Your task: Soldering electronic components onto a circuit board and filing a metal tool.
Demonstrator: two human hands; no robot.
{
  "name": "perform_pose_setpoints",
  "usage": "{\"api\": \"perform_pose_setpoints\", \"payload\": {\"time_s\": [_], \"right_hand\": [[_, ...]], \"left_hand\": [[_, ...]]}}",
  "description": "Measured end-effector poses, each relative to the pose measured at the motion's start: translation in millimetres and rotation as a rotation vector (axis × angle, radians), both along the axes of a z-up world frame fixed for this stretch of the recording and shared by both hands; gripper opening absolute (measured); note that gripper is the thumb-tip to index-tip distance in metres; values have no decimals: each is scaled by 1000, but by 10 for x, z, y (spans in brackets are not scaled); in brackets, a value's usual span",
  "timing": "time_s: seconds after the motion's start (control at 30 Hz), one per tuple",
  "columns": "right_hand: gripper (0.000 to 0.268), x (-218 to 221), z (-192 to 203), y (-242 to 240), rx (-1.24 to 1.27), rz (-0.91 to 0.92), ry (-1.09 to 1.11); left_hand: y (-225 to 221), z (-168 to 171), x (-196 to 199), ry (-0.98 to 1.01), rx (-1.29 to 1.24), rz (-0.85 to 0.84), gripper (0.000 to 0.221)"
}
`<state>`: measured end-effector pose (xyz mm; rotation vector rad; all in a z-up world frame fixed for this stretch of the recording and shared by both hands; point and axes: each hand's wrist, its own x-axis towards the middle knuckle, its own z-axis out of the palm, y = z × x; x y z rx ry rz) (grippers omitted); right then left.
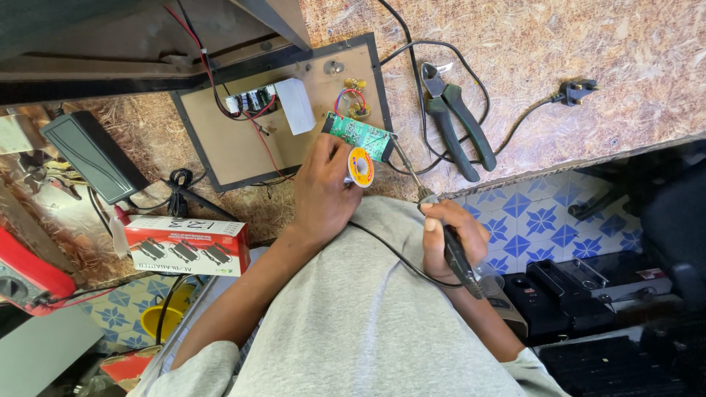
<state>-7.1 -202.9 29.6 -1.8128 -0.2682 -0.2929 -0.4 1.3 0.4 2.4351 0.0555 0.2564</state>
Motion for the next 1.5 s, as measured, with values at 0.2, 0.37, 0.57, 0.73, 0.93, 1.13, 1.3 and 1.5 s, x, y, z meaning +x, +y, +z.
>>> {"api": "perform_pose_setpoints", "payload": {"time_s": [0.2, 0.37, 0.57, 0.73, 0.93, 1.13, 1.3, 1.5], "right_hand": [[20, 64, 159, 32, -100, -85, 108], [16, 61, 158, 44, -121, -100, 127], [17, 46, 126, 37, -113, -106, 137], [17, 29, 74, 42, -121, -115, 133], [18, 111, 133, 71, -49, 73, 63], [20, 84, 73, 58, 18, 53, 48], [18, 75, 125, 47, -80, -60, 120], [33, -93, -85, -199, -42, -123, 103]], "left_hand": [[-4, 30, 0, 16, -9, -9, 20], [5, 17, -2, 13, -2, -19, 20], [2, 4, 0, 14, 5, -18, 21], [-1, -7, -7, 15, 7, -14, 20], [-3, -21, -13, 15, 6, -26, 20], [-1, -35, -15, 20, -1, -38, 21], [-6, 15, 19, 31, -1, -32, 23], [19, 150, -55, 25, -299, 49, 28]]}}
